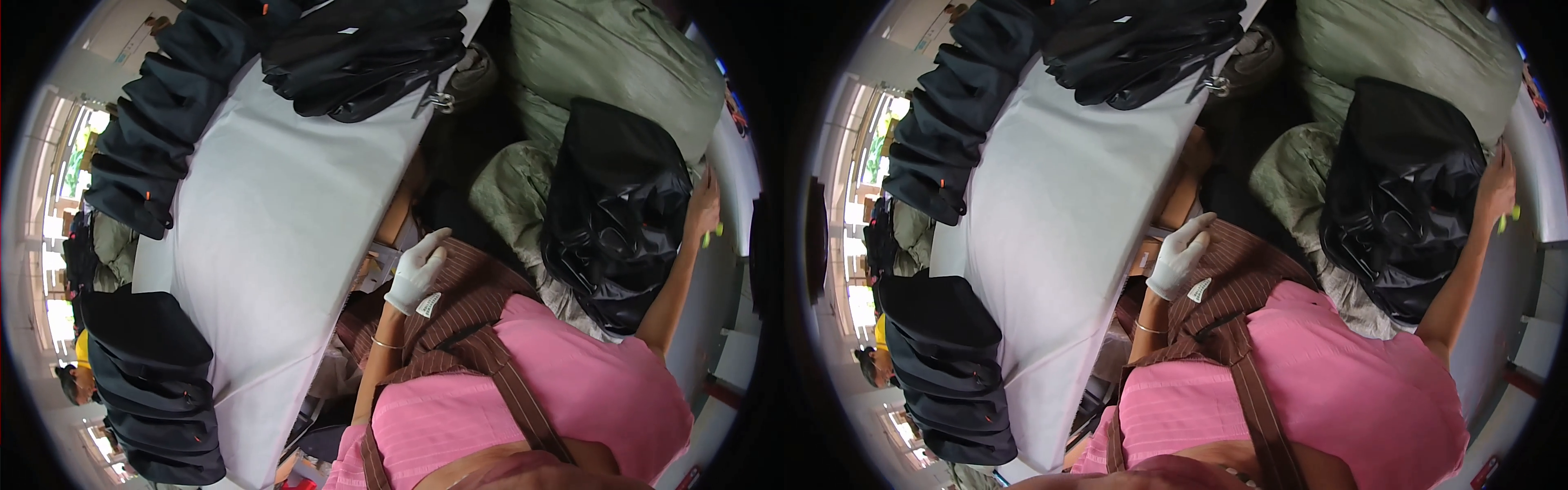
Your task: Inspecting and organizing manufactured backpacks at a factory workstation.
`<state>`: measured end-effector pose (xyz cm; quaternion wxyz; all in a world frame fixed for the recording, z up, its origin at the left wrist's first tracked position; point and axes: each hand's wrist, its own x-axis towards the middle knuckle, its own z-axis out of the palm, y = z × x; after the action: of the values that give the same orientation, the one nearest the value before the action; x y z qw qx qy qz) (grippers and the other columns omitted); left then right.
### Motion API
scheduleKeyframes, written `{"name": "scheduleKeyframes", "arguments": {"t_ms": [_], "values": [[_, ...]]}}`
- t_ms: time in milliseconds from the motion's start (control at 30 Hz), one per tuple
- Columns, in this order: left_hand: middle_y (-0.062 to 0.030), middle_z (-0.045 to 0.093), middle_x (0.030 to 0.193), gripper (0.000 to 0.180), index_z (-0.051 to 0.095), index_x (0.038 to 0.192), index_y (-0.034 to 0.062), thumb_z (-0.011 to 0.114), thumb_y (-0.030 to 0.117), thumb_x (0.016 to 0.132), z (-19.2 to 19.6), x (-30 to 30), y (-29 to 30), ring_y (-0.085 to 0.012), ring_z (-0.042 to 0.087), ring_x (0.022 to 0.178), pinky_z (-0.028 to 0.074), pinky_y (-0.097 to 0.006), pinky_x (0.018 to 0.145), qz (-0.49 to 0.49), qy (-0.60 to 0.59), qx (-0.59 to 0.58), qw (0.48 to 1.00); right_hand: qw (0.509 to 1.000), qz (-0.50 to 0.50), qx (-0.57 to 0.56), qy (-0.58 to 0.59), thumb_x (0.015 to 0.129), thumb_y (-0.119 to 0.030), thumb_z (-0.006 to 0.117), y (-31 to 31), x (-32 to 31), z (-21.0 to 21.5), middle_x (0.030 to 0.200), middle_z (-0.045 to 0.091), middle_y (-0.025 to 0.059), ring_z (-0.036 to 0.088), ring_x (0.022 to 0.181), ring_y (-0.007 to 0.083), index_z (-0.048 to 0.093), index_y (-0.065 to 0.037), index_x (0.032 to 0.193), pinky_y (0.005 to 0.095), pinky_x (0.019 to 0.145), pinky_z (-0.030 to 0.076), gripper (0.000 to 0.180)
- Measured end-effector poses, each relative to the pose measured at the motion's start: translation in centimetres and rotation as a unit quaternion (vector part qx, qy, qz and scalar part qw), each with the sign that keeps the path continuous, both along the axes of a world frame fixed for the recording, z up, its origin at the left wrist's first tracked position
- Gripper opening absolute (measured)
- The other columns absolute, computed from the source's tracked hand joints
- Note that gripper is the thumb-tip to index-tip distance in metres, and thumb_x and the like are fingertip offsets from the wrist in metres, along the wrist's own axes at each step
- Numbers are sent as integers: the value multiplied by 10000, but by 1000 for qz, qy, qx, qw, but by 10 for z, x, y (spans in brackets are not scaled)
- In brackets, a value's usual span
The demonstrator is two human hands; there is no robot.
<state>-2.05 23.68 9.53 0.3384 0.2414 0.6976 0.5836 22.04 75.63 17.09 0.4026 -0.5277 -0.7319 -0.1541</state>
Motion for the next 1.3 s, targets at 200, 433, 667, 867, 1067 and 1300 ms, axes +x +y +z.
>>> {"name": "scheduleKeyframes", "arguments": {"t_ms": [200, 433, 667, 867, 1067, 1300], "values": [[-65, 619, 951, 398, 458, 1303, -85, 459, 101, 951, -15, -10, -25, -95, 567, 828, 477, -229, 781, 111, -68, 33, 991, 696, 514, -455, 211, 994, -370, 442, -115, -218, 24, 819, 647, -2, 428, 581, 46, 600, -91, 1206, 213, 548, 357, 384], [-81, 641, 928, 347, 518, 1252, -66, 455, 76, 941, -35, -10, -78, -113, 592, 831, 489, -244, 771, 224, -33, -19, 974, 394, 617, -648, 210, 984, -262, 479, -235, -427, 28, 801, 584, 61, 360, 530, 55, 525, -42, 1274, 228, 530, 340, 367], [-96, 648, 946, 364, 474, 1279, -90, 444, 82, 959, -37, -20, -135, -122, 620, 770, 498, -223, 657, 458, -100, 36, 883, 543, 542, -602, 221, 892, -212, 586, -247, -610, 2, 849, 631, 51, 633, 676, 155, 688, -78, 1021, 262, 412, 408, 212], [-142, 649, 967, 389, 437, 1302, -92, 467, 100, 965, -43, -23, -134, -148, 651, 747, 461, -213, 546, 511, -159, 126, 835, 629, 513, -577, 91, 811, -231, 646, -225, -667, -35, 700, 543, -15, 478, 522, 73, 652, -93, 924, 228, 382, 334, 178], [-147, 649, 966, 376, 443, 1298, -91, 454, 94, 970, -45, -22, -132, -165, 672, 793, 431, -205, 496, 523, -142, 132, 830, 627, 530, -553, 145, 816, -104, 522, -232, -655, -45, 679, 499, -33, 420, 517, 64, 666, -121, 973, 221, 397, 301, 214], [-149, 637, 989, 392, 435, 1307, -89, 453, 110, 969, -52, -20, -133, -193, 672, 839, 513, -256, 652, 513, -115, 125, 842, 527, 647, -476, 276, 828, -51, 486, -270, -600, 20, 605, 420, -82, 345, 478, 23, 664, -138, 954, 197, 402, 259, 235]]}}
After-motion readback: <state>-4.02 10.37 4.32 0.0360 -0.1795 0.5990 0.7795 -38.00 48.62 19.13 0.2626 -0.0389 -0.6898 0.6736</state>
